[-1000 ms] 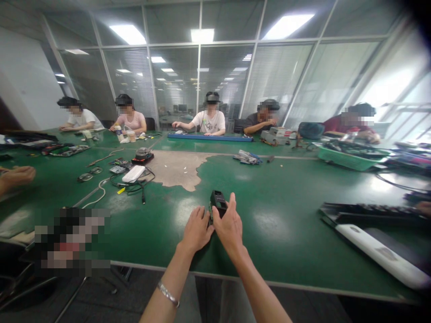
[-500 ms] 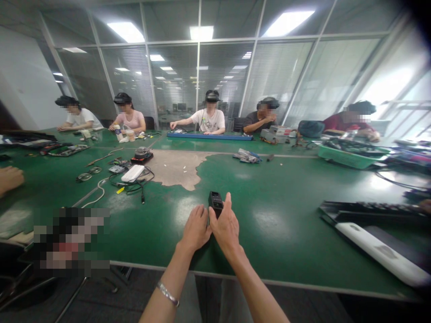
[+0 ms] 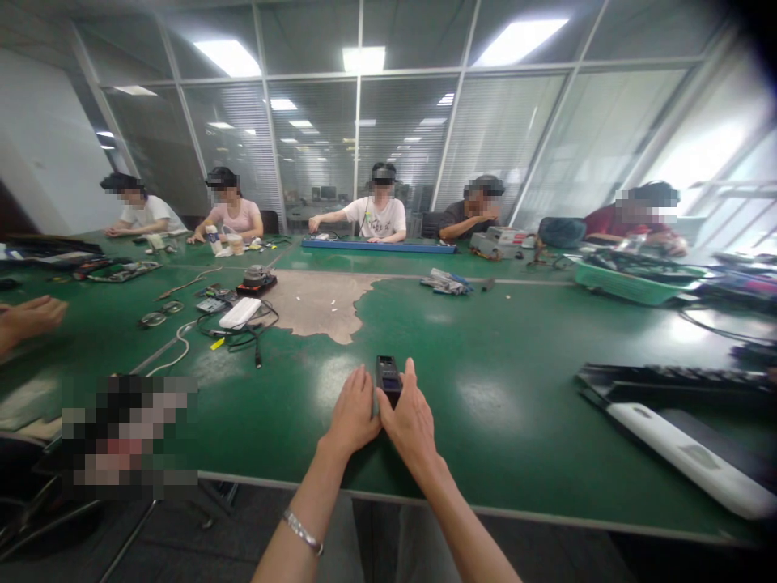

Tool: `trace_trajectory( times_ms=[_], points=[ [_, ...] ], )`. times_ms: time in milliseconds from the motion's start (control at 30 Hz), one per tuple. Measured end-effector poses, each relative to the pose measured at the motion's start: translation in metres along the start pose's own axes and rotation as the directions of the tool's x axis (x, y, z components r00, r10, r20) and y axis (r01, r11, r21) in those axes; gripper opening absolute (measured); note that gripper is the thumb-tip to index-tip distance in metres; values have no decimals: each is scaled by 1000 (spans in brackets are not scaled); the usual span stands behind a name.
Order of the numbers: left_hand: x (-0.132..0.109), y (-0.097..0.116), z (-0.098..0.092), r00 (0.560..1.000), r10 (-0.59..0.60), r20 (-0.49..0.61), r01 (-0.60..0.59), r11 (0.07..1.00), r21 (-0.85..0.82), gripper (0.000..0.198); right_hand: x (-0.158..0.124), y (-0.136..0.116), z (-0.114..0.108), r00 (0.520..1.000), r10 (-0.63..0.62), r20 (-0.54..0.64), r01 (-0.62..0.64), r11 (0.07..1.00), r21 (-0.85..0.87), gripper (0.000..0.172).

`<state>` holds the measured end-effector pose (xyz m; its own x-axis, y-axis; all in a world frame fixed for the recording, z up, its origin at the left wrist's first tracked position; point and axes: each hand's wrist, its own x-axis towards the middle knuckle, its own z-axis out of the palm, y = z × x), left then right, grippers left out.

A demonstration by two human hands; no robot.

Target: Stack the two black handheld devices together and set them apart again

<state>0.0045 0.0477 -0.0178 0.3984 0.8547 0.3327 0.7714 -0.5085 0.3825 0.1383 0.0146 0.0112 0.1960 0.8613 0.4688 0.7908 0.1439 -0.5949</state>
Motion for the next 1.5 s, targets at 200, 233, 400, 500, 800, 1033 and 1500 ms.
trace_trajectory(
  times_ms=[200, 233, 400, 500, 800, 1033, 1500],
  points=[
    [-1, 1, -2, 1000, -2, 1, 2, 1000, 0, 59, -2, 14, 0, 1000, -24, -20, 24, 999, 22, 87],
    [-1, 1, -2, 1000, 3, -2, -3, 1000, 6, 57, -1, 14, 1, 1000, -22, -17, 23, 999, 28, 87],
    [-1, 2, -3, 1000, 19, -22, -19, 999, 29, 46, 1, 11, 8, 1000, -15, -22, 16, 999, 44, 90],
    [0, 3, -4, 1000, 11, -23, -11, 1000, 21, 44, 2, 8, 10, 1000, -3, -23, 4, 999, 54, 88],
    [0, 6, -8, 1000, 22, -20, -21, 999, 33, 43, 2, 4, 10, 998, 63, 22, -63, 998, 3, 90],
    [-1, 7, -8, 999, 45, -28, -44, 999, 29, 44, 0, 2, 11, 995, 97, 26, -96, 995, -19, 86],
    [0, 6, -6, 998, 48, -44, -48, 999, 12, 47, 0, 2, 11, 996, 91, 12, -91, 996, -2, 86]
  ],
)
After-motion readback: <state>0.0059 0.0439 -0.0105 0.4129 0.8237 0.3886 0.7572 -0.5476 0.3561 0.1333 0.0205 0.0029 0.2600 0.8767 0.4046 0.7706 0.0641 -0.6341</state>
